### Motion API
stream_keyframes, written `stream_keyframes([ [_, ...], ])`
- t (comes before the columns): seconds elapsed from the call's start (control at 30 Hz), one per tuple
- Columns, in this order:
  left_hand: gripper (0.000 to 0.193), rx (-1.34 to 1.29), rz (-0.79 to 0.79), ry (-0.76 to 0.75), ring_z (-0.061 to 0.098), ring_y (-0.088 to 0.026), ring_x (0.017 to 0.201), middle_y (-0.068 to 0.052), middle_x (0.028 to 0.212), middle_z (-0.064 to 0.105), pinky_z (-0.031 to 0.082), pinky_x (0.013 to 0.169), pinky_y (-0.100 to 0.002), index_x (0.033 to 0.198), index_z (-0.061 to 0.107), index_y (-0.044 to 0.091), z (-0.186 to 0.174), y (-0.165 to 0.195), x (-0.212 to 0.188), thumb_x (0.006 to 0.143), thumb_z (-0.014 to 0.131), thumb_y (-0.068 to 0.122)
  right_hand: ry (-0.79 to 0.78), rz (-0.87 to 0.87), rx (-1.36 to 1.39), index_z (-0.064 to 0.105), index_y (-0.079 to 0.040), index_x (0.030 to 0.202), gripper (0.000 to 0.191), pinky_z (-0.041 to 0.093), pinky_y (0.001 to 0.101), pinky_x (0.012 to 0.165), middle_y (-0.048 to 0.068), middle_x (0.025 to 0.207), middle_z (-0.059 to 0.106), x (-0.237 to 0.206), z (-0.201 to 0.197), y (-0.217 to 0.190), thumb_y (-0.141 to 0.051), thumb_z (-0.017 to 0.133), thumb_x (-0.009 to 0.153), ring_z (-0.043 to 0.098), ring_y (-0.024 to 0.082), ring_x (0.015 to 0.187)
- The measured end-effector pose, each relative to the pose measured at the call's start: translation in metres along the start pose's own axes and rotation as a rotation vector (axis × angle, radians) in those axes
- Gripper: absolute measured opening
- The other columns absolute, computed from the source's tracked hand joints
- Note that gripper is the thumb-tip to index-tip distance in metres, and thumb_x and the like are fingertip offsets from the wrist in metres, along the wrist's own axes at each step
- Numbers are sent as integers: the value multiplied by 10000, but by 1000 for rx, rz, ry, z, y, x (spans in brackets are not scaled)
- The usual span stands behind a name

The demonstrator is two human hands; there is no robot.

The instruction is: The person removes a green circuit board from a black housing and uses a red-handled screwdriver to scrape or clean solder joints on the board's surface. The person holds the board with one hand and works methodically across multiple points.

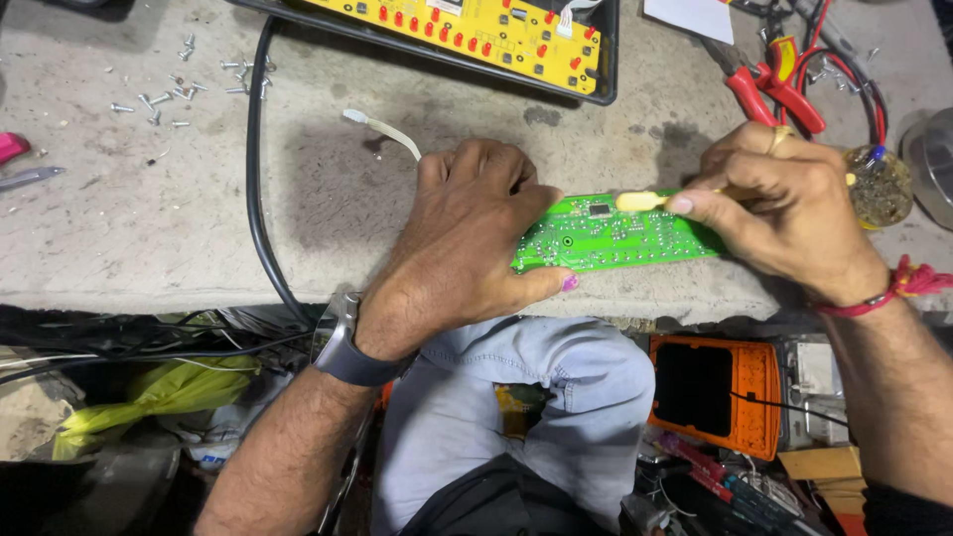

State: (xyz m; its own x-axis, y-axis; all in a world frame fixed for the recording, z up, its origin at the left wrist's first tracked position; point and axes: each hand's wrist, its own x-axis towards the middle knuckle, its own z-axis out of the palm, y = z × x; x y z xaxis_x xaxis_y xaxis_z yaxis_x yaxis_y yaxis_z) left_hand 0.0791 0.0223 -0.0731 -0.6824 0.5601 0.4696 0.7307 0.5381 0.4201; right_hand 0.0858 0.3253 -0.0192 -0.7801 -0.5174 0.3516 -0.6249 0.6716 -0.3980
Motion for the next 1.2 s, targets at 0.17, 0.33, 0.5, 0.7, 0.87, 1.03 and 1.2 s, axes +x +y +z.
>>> stream_keyframes([
  [0.17, 687, -24, -11, -27, 475, -314, 1142, -146, 1128, 596, 329, 938, -515, 1190, 746, 77, 2, 1, -1, 749, 775, 603, -78, -23, -46, 752, -26, 946, 170, 535, 274, 680, 74, 940, 704, 0, 4, -9, -188, 799, 927, 675, 155, 828],
  [0.33, 675, -56, 11, 24, 479, -327, 1134, -144, 1123, 602, 320, 907, -522, 1131, 750, 58, 0, 1, -1, 717, 794, 589, -71, 22, -49, 742, -26, 905, 187, 516, 272, 644, 65, 901, 703, 10, 9, -15, -200, 809, 915, 671, 144, 753],
  [0.5, 823, -123, 4, 34, 485, -341, 1192, -170, 1201, 598, 340, 991, -499, 1307, 606, -10, -5, -2, -11, 725, 812, 534, -114, -16, -105, 761, -21, 921, 183, 495, 294, 642, 66, 865, 680, 15, 16, -25, -195, 812, 897, 635, 155, 730],
  [0.7, 1105, -265, 33, -8, 533, -311, 1201, -175, 1287, 610, 344, 1103, -482, 1558, 288, -70, -9, -15, -16, 697, 827, 365, -45, -100, -65, 723, -13, 927, 219, 501, 280, 642, 58, 886, 654, 24, 31, -30, -210, 818, 932, 618, 152, 725],
  [0.87, 1136, -282, 4, 15, 545, -313, 1212, -124, 1234, 667, 313, 1123, -489, 1556, 245, -69, -4, -15, -17, 690, 850, 346, -96, -70, -67, 736, -20, 920, 213, 499, 289, 623, 68, 895, 677, 27, 37, -30, -217, 815, 924, 643, 146, 725],
  [1.03, 1171, -245, -11, 22, 541, -305, 1208, -181, 1247, 637, 310, 1153, -480, 1555, 227, -69, -2, -15, -19, 666, 873, 336, -77, -115, -64, 733, -29, 845, 217, 486, 286, 559, 58, 873, 694, 33, 44, -43, -224, 816, 892, 620, 124, 663],
  [1.2, 1143, -252, 3, 28, 527, -315, 1251, -170, 1279, 628, 316, 1144, -491, 1556, 230, -66, -7, -16, -20, 697, 868, 334, -24, -69, -123, 708, -37, 880, 266, 492, 253, 565, 42, 902, 668, 45, 46, -64, -246, 813, 1006, 632, 107, 694],
])
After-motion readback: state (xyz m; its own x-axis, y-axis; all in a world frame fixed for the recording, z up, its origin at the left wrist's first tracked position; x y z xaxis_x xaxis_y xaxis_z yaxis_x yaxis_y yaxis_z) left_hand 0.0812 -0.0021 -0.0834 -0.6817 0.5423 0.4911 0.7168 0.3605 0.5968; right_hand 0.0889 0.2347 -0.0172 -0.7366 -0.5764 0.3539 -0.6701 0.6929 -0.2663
